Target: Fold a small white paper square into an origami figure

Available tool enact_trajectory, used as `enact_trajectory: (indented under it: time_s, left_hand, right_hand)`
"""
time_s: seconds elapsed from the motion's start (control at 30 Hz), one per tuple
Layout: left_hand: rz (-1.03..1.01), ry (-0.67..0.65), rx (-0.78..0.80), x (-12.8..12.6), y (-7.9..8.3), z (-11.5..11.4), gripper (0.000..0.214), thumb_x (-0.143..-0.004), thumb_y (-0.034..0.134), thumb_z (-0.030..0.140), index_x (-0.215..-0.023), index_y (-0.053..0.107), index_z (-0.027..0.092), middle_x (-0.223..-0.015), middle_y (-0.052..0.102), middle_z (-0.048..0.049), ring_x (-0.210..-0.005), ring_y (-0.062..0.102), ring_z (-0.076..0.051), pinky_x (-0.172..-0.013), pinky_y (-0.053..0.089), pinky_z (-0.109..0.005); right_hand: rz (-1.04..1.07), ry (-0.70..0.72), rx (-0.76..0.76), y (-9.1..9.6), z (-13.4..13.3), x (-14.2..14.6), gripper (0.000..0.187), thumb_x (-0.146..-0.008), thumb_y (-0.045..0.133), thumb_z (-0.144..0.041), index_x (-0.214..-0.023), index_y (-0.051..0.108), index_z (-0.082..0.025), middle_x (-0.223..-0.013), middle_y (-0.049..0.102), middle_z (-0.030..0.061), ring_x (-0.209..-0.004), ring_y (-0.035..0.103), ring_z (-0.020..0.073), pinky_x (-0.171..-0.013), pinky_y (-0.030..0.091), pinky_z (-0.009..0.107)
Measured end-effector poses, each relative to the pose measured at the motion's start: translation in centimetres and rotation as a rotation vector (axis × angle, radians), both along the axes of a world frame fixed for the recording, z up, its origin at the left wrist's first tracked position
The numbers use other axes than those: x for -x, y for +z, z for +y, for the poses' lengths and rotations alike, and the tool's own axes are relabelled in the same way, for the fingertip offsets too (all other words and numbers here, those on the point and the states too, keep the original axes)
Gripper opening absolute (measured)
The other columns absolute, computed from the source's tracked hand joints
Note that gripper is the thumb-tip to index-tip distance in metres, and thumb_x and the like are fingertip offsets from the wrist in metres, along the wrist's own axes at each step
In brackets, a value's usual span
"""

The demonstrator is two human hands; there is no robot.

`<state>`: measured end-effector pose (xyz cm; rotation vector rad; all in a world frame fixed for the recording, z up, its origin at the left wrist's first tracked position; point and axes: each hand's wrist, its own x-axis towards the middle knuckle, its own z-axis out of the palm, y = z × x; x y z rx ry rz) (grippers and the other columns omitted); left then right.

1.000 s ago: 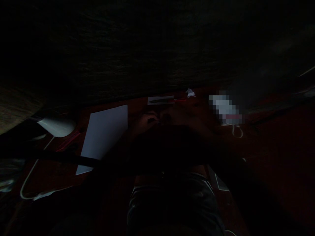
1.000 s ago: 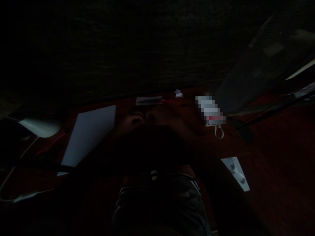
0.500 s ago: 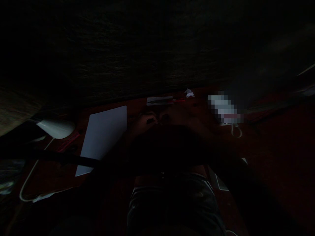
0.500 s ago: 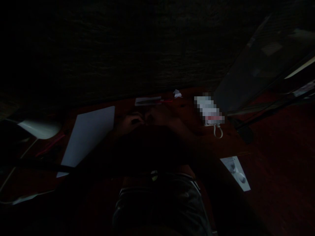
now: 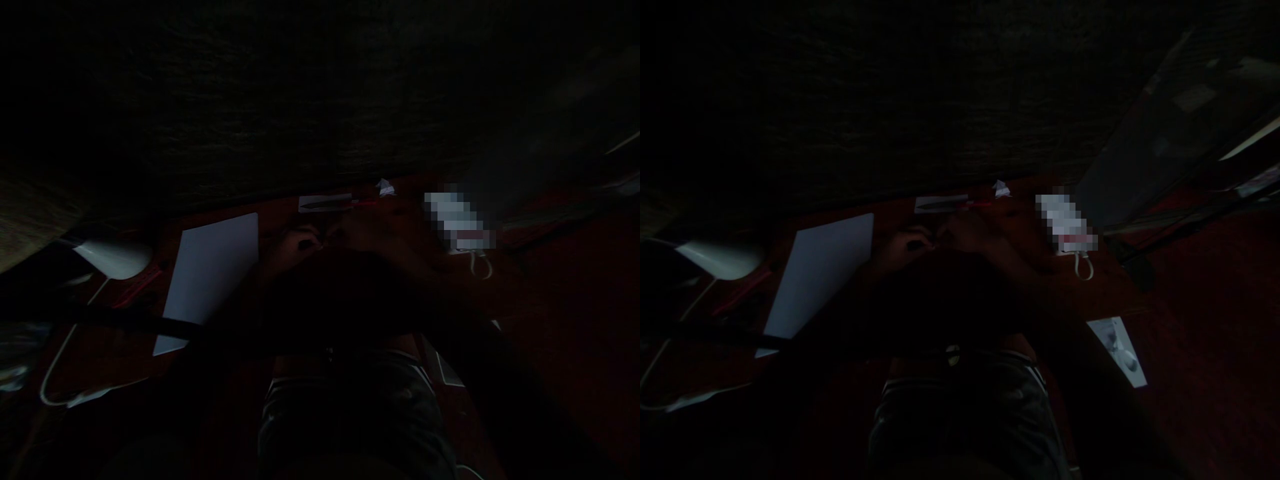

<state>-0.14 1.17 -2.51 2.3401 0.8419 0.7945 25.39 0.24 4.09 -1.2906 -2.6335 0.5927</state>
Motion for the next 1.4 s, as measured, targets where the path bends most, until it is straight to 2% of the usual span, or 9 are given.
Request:
enact_trajectory:
  time_s: [0.1, 0.3, 0.5, 0.7, 0.97, 1.13, 1.3, 1.4]
  left_hand:
    - [-0.016, 0.001, 0.000, -0.1, 0.0, -0.1, 0.014, -0.098, 0.080, 0.010, -0.095, 0.086, 0.023, -0.116, 0.086, -0.0071, -0.111, 0.081, -0.023, -0.102, 0.064, -0.040]
    - [-0.010, 0.025, 0.010, -0.3, 0.3, -0.3, 0.017, -0.098, 0.073, 0.010, -0.095, 0.085, 0.022, -0.114, 0.087, -0.0077, -0.107, 0.082, -0.023, -0.099, 0.065, -0.039]
    - [-0.004, 0.051, -0.013, -0.5, 0.7, -0.6, 0.009, -0.096, 0.076, 0.014, -0.093, 0.080, 0.022, -0.108, 0.087, -0.0073, -0.104, 0.082, -0.024, -0.100, 0.065, -0.041]
    - [-0.016, 0.063, -0.006, -0.6, 0.9, -0.9, 0.011, -0.096, 0.073, 0.014, -0.093, 0.078, 0.023, -0.109, 0.087, -0.0064, -0.105, 0.082, -0.023, -0.101, 0.064, -0.040]
    - [0.002, 0.152, -0.018, -1.0, 0.6, -0.9, 0.015, -0.104, 0.068, 0.019, -0.097, 0.081, 0.023, -0.105, 0.088, -0.0053, -0.104, 0.082, -0.023, -0.100, 0.065, -0.040]
    - [0.001, 0.127, -0.055, -0.9, 0.9, -0.9, 0.009, -0.098, 0.076, 0.017, -0.094, 0.082, 0.023, -0.115, 0.089, -0.0077, -0.111, 0.084, -0.025, -0.106, 0.066, -0.043]
    - [0.005, 0.130, -0.051, -1.0, 0.9, -1.0, 0.005, -0.096, 0.082, 0.018, -0.094, 0.082, 0.023, -0.116, 0.089, -0.0077, -0.109, 0.084, -0.025, -0.102, 0.067, -0.042]
    - [0.019, 0.135, -0.056, -1.1, 0.8, -1.0, 0.008, -0.095, 0.082, 0.016, -0.091, 0.081, 0.023, -0.115, 0.089, -0.0064, -0.107, 0.083, -0.024, -0.100, 0.067, -0.040]
  right_hand:
    - [-0.008, -0.007, 0.000, 0.1, -0.1, 0.2, 0.032, -0.107, 0.071, -0.017, -0.128, 0.093, -0.025, -0.137, 0.089, 0.0113, -0.120, 0.083, 0.0305, -0.101, 0.059, 0.039]
    - [0.023, -0.040, 0.009, -0.1, 0.2, 0.5, 0.032, -0.106, 0.070, -0.013, -0.124, 0.094, -0.024, -0.129, 0.091, 0.0110, -0.116, 0.084, 0.0274, -0.100, 0.057, 0.034]
    - [0.068, -0.060, 0.022, -0.6, 0.5, 0.6, 0.029, -0.106, 0.073, -0.012, -0.123, 0.094, -0.023, -0.131, 0.091, 0.0097, -0.116, 0.085, 0.0259, -0.098, 0.057, 0.033]
    - [0.056, -0.053, 0.015, -0.6, 0.5, 0.6, 0.029, -0.106, 0.072, -0.016, -0.126, 0.093, -0.021, -0.128, 0.091, 0.0121, -0.114, 0.084, 0.0266, -0.098, 0.057, 0.034]
    - [0.023, -0.058, -0.008, -0.9, 0.6, 1.0, 0.032, -0.107, 0.067, -0.013, -0.124, 0.093, -0.021, -0.131, 0.090, 0.0121, -0.115, 0.083, 0.0274, -0.098, 0.057, 0.035]
    - [0.012, -0.062, -0.009, -0.8, 0.6, 0.9, 0.032, -0.107, 0.069, -0.016, -0.127, 0.093, -0.020, -0.135, 0.089, 0.0135, -0.122, 0.082, 0.0313, -0.100, 0.056, 0.037]
    - [0.004, -0.050, -0.015, -0.8, 0.6, 0.9, 0.033, -0.106, 0.068, -0.016, -0.129, 0.092, -0.022, -0.132, 0.089, 0.0112, -0.116, 0.081, 0.0272, -0.099, 0.056, 0.035]
    - [0.015, -0.052, -0.002, -0.1, 0.2, 0.8, 0.031, -0.107, 0.067, -0.016, -0.125, 0.092, -0.023, -0.130, 0.090, 0.0101, -0.115, 0.082, 0.0267, -0.099, 0.056, 0.034]
